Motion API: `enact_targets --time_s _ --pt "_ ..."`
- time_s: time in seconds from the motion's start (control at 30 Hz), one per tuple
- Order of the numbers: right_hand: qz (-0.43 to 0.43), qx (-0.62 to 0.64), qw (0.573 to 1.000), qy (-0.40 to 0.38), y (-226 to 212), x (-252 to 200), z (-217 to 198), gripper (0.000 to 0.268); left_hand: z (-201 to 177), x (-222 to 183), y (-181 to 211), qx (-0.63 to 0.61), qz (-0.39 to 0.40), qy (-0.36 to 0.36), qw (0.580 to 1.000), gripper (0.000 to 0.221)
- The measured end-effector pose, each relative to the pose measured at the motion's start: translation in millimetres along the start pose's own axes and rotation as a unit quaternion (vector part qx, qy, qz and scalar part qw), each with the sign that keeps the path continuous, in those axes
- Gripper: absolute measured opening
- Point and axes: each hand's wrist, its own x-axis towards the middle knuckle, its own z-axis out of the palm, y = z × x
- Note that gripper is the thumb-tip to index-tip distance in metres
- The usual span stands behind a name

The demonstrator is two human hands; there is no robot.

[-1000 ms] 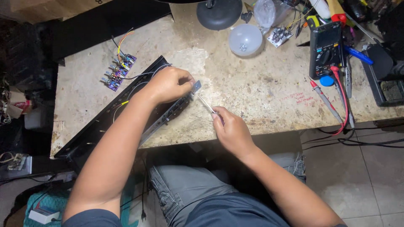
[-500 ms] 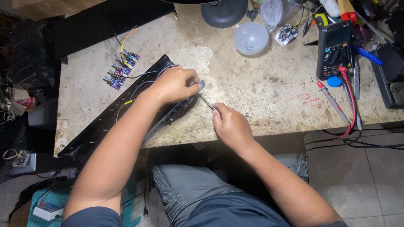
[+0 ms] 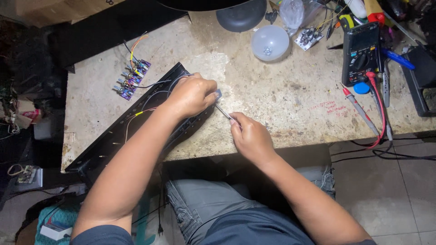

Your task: Assembling an audio mixer by fitting the front panel and securing components with a screwdriver

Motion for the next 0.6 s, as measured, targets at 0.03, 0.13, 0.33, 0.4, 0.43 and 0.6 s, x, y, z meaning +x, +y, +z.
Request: enact_targets --time_s 0.03,0.13,0.33,0.4,0.43,0.6 --pt "0.0 -0.001 1.0 0.0 -1.5 -0.5 -0.5 0.032 1.7 -0.2 -0.8 -0.001 0.0 0.001 1.0 0.022" --pt "-0.003 0.009 1.0 -0.003 -1.8 -1.9 -1.7 0.032 -4.8 -3.7 2.5 -0.006 0.015 -0.003 1.0 0.023" --pt "-0.002 0.013 1.0 -0.002 4.2 -0.7 -0.1 0.032 1.3 1.3 -2.6 -0.037 0.039 -0.014 0.998 0.026" --pt "0.0 0.014 1.0 -0.001 2.9 -1.3 -1.7 0.032 2.3 1.9 -2.4 -0.046 0.042 -0.014 0.998 0.027" --pt "0.002 0.015 1.0 0.0 2.1 -1.7 -2.4 0.032 2.9 2.0 -2.4 -0.057 0.044 -0.013 0.997 0.027" --pt "0.003 0.024 1.0 0.003 3.6 -1.8 -2.0 0.031 -1.1 -0.2 1.0 -0.061 0.048 -0.019 0.997 0.028"
